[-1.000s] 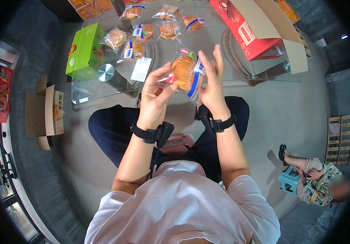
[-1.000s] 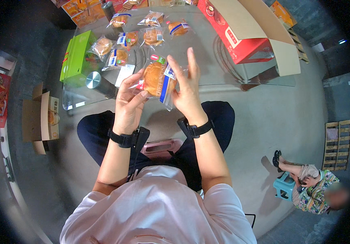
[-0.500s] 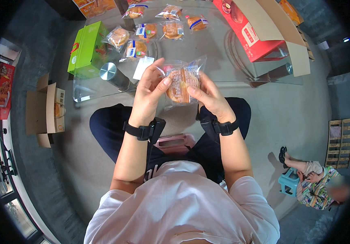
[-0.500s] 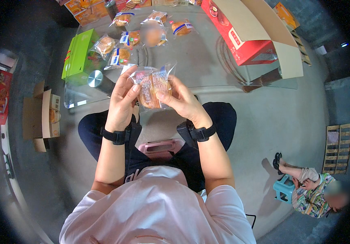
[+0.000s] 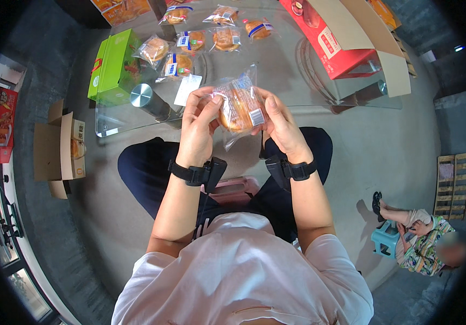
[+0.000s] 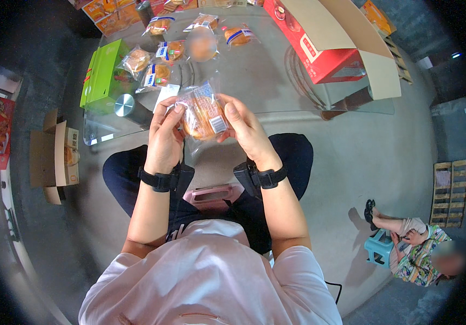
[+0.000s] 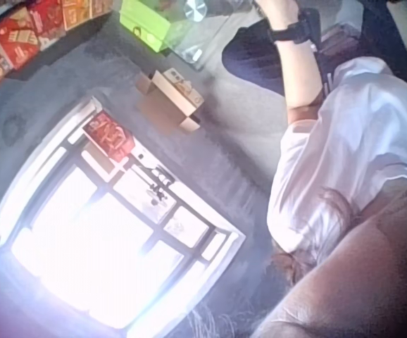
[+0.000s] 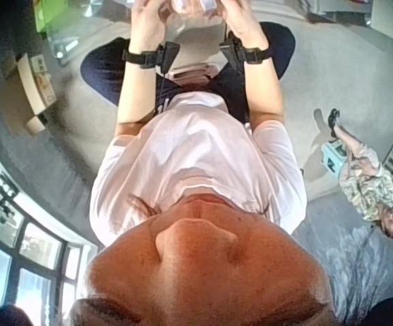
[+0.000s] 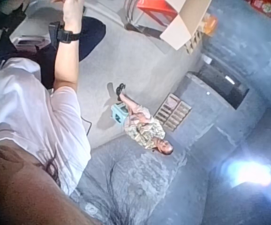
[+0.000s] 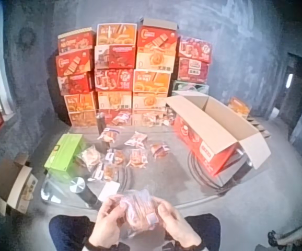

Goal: The recorder picks up, examines, and organizes plastic-wrapped bread/pastry packets on a glass table.

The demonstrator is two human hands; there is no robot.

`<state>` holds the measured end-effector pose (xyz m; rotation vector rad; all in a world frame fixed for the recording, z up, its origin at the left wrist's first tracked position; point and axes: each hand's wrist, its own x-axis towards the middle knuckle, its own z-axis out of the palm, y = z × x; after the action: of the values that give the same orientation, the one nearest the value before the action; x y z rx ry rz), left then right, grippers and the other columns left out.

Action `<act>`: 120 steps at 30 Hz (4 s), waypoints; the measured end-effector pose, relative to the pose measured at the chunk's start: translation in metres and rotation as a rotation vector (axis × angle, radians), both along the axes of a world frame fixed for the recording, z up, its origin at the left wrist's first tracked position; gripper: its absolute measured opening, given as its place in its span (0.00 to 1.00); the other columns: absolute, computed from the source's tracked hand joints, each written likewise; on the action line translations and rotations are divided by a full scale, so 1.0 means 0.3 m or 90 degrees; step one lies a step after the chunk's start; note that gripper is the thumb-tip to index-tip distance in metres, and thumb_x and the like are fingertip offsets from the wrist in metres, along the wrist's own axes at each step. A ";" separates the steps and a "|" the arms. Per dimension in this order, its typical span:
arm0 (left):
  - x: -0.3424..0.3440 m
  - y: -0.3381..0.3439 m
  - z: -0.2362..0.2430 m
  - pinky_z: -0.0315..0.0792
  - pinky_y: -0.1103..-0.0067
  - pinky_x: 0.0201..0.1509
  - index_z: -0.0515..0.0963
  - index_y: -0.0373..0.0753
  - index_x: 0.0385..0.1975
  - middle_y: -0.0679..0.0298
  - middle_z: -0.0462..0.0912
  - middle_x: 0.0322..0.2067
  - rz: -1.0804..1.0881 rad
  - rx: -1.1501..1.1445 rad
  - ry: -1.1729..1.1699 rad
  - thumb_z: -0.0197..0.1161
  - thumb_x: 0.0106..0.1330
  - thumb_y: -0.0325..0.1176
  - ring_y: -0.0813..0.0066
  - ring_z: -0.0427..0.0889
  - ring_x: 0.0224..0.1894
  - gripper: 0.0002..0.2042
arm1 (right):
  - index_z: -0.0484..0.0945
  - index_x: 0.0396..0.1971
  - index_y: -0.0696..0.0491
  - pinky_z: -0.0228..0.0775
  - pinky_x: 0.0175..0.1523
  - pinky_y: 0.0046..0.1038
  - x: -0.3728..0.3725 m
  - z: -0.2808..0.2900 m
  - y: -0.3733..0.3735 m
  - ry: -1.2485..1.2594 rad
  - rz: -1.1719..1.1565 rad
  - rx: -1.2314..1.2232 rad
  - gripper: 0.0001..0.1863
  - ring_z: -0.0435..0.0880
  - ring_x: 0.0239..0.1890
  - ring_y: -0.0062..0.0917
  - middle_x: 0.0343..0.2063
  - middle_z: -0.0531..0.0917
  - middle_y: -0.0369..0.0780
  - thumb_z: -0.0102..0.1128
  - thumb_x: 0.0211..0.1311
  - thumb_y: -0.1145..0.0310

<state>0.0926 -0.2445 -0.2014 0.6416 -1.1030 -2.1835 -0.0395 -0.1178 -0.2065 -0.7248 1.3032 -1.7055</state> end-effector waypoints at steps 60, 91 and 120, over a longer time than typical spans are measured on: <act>-0.004 0.045 0.067 0.76 0.69 0.46 0.64 0.42 0.56 0.61 0.75 0.51 0.033 0.012 0.052 0.54 0.67 0.32 0.67 0.78 0.51 0.18 | 0.77 0.44 0.58 0.68 0.41 0.16 0.056 -0.002 0.043 0.214 -0.324 -0.012 0.15 0.77 0.35 0.13 0.35 0.81 0.35 0.62 0.64 0.64; -0.019 0.043 -0.001 0.69 0.74 0.53 0.69 0.42 0.57 0.67 0.74 0.49 -0.020 0.045 0.047 0.48 0.73 0.37 0.77 0.73 0.52 0.16 | 0.76 0.37 0.56 0.70 0.38 0.20 -0.007 -0.058 0.067 -0.079 -0.300 -0.116 0.07 0.78 0.32 0.17 0.31 0.82 0.37 0.54 0.67 0.68; -0.036 0.016 -0.035 0.67 0.69 0.63 0.61 0.48 0.58 0.56 0.66 0.61 -0.030 0.175 0.187 0.58 0.57 0.17 0.67 0.69 0.60 0.29 | 0.67 0.50 0.57 0.73 0.53 0.29 0.057 -0.049 0.062 0.161 -0.274 -0.212 0.17 0.78 0.50 0.29 0.49 0.76 0.48 0.58 0.65 0.71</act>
<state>0.0817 -0.2396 -0.2120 0.3935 -0.6797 -2.3988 -0.0223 -0.0992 -0.2212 -0.9224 1.4389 -2.2727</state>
